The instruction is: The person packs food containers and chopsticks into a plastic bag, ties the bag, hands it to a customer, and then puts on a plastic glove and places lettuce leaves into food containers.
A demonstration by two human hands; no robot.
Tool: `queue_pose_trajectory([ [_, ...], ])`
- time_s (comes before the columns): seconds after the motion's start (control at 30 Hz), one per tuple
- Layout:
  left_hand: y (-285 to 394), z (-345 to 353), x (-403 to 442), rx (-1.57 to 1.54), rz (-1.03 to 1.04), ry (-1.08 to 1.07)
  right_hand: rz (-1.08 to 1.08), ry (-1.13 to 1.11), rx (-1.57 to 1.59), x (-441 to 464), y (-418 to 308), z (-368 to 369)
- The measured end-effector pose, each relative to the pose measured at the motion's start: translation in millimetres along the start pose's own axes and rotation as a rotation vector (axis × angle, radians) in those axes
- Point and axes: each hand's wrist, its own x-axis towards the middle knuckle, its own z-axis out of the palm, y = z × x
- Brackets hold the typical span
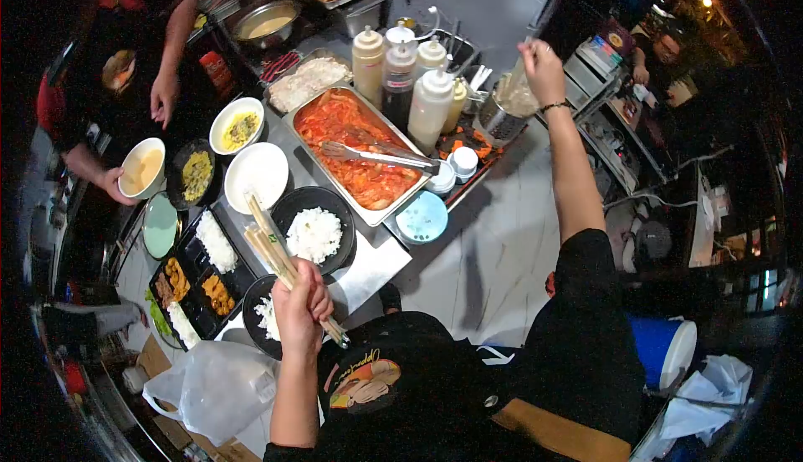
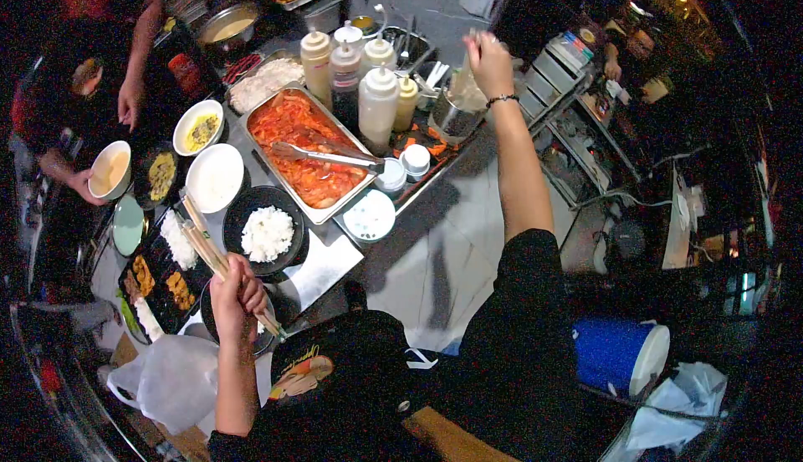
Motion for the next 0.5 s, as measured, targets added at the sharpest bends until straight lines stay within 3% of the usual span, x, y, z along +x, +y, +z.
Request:
queue_pose_trajectory([
  [0.1,6,-9,-11,0.029,-0.054,-0.013,0.401,-0.425,-0.064,-35,32,45],
  [0.17,11,-19,-19,0.039,-0.132,0.033,0.18,-0.39,-0.757,-41,16,37],
  [0.2,13,-23,-25,0.066,-0.14,0.066,0.444,-0.261,-0.626,-22,-41,5],
  [0.23,20,-20,-29,0.162,-0.155,0.067,0.325,0.011,-0.132,-21,-34,-2],
  [0.27,28,-28,-31,0.189,-0.248,-0.085,0.231,0.136,0.406,-13,-94,-28],
  [0.3,12,-35,-27,0.241,-0.186,-0.176,-0.161,-0.031,0.697,-21,-106,-47],
  [0.33,19,-28,-31,0.432,-0.218,-0.235,-0.042,-0.26,1.117,-53,-188,-61],
  [0.37,27,-23,-39,0.552,-0.104,-0.291,0.233,-0.445,1.699,-85,-269,-75],
  [0.4,17,-21,-43,0.573,0.104,-0.274,0.569,-0.534,2.052,-116,-349,-87],
  [0.43,12,-29,-53,0.604,0.314,-0.284,-0.005,-0.788,1.445,-142,-386,-88],
  [0.47,30,-43,-66,0.616,0.317,-0.233,0.439,-1.084,1.554,-131,-438,-103],
  [0.5,58,-53,-83,0.757,0.149,-0.206,0.548,-1.067,1.75,-131,-462,-106],
])
